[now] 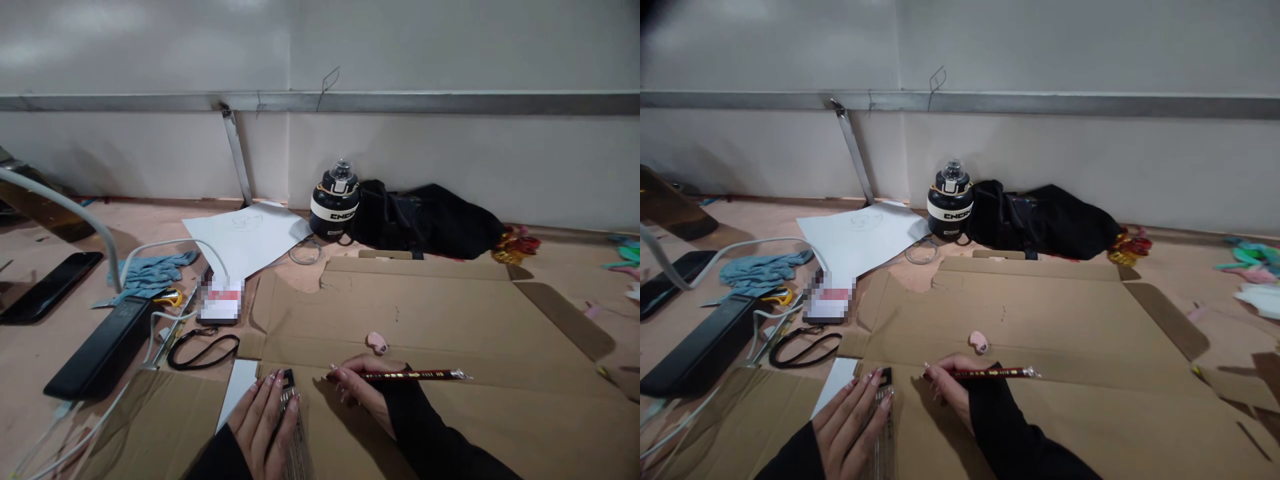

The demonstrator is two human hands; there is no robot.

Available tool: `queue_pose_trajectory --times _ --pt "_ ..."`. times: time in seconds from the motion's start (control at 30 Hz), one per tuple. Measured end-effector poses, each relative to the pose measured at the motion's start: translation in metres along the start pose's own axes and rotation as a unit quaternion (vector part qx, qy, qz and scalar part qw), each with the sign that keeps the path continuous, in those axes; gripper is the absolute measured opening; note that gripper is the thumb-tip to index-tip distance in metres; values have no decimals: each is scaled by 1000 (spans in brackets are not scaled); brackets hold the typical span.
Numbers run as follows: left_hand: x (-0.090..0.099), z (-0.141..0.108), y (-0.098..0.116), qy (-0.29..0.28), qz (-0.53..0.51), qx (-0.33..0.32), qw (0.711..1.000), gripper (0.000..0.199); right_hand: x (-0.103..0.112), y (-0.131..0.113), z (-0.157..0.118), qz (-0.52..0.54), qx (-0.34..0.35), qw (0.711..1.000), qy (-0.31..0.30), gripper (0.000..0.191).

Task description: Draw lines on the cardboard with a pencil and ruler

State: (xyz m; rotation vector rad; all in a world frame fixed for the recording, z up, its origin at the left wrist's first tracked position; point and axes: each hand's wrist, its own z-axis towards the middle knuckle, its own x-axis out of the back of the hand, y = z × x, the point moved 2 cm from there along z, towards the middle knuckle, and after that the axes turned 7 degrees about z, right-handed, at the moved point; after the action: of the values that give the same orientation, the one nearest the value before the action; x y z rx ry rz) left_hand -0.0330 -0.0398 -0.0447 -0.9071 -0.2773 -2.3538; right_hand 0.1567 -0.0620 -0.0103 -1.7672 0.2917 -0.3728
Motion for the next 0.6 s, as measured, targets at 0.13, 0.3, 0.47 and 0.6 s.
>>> queue_pose_trajectory --times 0.13,0.3,0.47,0.6 --pt "3 1 -3 -14 -11 -16 1000 43 -1 -3 0 -20 6 1000 4 31" --pt "4 2 -3 -11 -9 -23 1000 43 -1 -9 -1 -17 5 1000 1 31" --pt "3 -1 -4 -26 -11 -22 999 42 0 -8 -1 -18 10 1000 1 31" --pt "1 -2 -6 -45 -14 -49 998 44 0 -4 0 -27 6 1000 -2 33"
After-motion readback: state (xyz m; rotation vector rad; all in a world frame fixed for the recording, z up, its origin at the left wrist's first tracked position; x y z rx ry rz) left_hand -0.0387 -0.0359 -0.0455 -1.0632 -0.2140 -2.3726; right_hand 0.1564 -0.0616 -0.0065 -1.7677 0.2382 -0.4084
